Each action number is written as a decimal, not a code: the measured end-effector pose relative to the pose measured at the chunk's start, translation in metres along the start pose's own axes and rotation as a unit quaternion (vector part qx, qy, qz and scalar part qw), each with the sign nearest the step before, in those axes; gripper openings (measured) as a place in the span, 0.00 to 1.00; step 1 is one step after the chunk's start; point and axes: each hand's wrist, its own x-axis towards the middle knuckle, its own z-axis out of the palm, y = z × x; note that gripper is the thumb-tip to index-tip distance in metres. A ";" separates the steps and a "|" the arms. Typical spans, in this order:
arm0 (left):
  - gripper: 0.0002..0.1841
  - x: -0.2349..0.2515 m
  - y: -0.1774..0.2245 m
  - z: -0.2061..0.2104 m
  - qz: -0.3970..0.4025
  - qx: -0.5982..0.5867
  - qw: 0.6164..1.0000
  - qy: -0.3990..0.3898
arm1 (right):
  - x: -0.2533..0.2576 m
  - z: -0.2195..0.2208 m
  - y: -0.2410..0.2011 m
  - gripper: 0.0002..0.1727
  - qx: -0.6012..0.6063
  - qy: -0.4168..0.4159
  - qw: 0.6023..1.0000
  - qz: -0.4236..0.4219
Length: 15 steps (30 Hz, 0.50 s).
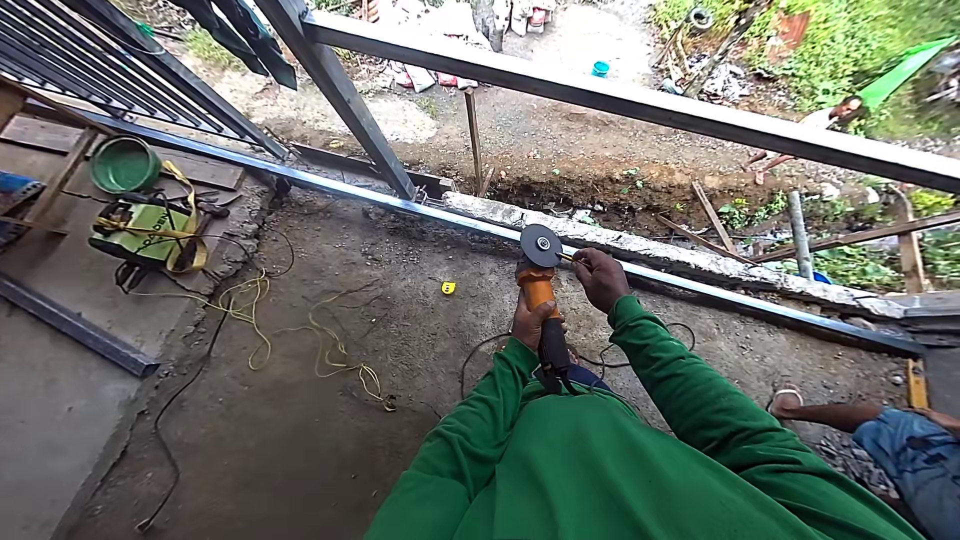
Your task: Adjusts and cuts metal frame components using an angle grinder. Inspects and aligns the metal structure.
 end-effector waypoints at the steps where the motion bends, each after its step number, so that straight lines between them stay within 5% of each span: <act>1: 0.46 0.000 0.000 0.000 -0.001 -0.001 1.000 -0.002 | -0.001 0.000 0.000 0.13 -0.001 -0.002 1.000 -0.001; 15: 0.46 -0.003 0.000 0.003 -0.005 0.001 1.000 0.002 | -0.003 -0.003 0.003 0.14 -0.008 -0.001 1.000 -0.027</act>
